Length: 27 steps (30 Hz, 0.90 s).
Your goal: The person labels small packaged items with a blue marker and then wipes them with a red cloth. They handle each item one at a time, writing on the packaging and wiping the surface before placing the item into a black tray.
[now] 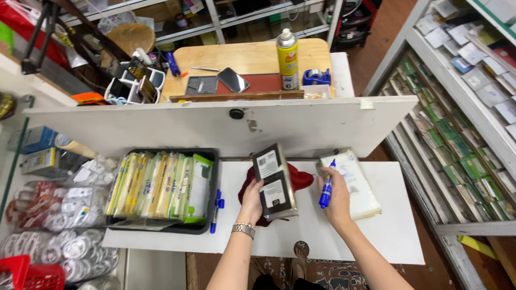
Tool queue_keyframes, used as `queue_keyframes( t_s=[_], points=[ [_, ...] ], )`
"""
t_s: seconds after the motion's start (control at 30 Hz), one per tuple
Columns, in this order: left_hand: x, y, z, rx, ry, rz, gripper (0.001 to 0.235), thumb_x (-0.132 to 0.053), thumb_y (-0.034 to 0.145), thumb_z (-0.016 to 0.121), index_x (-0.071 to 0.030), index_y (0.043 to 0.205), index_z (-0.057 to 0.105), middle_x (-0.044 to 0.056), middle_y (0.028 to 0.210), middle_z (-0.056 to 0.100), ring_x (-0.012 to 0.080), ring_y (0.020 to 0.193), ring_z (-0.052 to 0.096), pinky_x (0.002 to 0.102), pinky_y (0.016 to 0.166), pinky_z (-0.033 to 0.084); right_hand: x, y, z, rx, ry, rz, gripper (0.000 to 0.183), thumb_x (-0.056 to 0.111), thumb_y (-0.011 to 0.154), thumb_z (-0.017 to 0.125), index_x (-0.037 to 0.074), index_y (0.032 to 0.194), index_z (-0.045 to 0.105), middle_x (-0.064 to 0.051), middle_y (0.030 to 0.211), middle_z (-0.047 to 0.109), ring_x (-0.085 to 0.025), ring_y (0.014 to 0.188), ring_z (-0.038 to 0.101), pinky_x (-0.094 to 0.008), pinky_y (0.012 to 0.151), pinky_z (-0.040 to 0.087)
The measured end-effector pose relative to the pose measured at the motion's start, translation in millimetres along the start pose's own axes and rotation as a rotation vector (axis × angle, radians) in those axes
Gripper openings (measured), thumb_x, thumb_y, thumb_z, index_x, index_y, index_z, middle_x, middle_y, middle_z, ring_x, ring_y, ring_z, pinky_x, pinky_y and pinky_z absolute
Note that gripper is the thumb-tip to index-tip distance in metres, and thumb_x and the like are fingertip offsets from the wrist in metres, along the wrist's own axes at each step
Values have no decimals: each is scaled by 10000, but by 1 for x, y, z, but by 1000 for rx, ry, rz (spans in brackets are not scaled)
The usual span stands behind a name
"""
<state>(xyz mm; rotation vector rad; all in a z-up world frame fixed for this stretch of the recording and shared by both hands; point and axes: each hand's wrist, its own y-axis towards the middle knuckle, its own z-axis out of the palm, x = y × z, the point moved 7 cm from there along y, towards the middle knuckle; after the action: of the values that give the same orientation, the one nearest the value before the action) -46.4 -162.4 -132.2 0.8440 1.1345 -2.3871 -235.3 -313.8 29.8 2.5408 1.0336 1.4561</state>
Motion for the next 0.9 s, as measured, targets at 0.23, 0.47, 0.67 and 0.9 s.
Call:
queue_keyframes(
  t_s=[0.23, 0.47, 0.67, 0.9],
  points=[
    [-65, -36, -68, 126, -178, 65, 321, -179, 1030, 536, 3, 1290, 584, 108, 1192, 688, 191, 1049, 675, 334, 907, 554, 58, -45, 142, 553, -7, -248, 639, -129, 755, 586, 97, 1351, 553, -151, 1104, 582, -356, 1066, 553, -443, 889, 486],
    [-87, -52, -111, -3, -251, 52, 315, -160, 966, 613, -41, 1258, 608, 58, 1148, 690, 152, 1017, 670, 306, 895, 545, 52, -95, 275, 683, -351, -416, 405, 30, 837, 585, 39, 1241, 566, -141, 1099, 570, -334, 1057, 553, -440, 869, 477],
    [-106, -54, -122, 90, -234, 59, 307, -191, 982, 628, -49, 1253, 604, 56, 1114, 689, 166, 1012, 653, 317, 904, 529, 62, -95, 294, 635, -377, -401, 425, 78, 838, 617, 80, 1261, 579, -126, 1172, 582, -316, 1105, 540, -431, 887, 460],
    [-114, -54, -97, 64, -85, -74, 429, -423, 916, 641, -116, 1212, 690, 14, 1082, 733, 126, 961, 675, 299, 840, 548, 39, -21, 188, 254, -621, -114, 799, 328, 611, 840, 200, 1370, 624, -195, 1459, 512, -452, 1318, 431, -608, 990, 447]
  ],
)
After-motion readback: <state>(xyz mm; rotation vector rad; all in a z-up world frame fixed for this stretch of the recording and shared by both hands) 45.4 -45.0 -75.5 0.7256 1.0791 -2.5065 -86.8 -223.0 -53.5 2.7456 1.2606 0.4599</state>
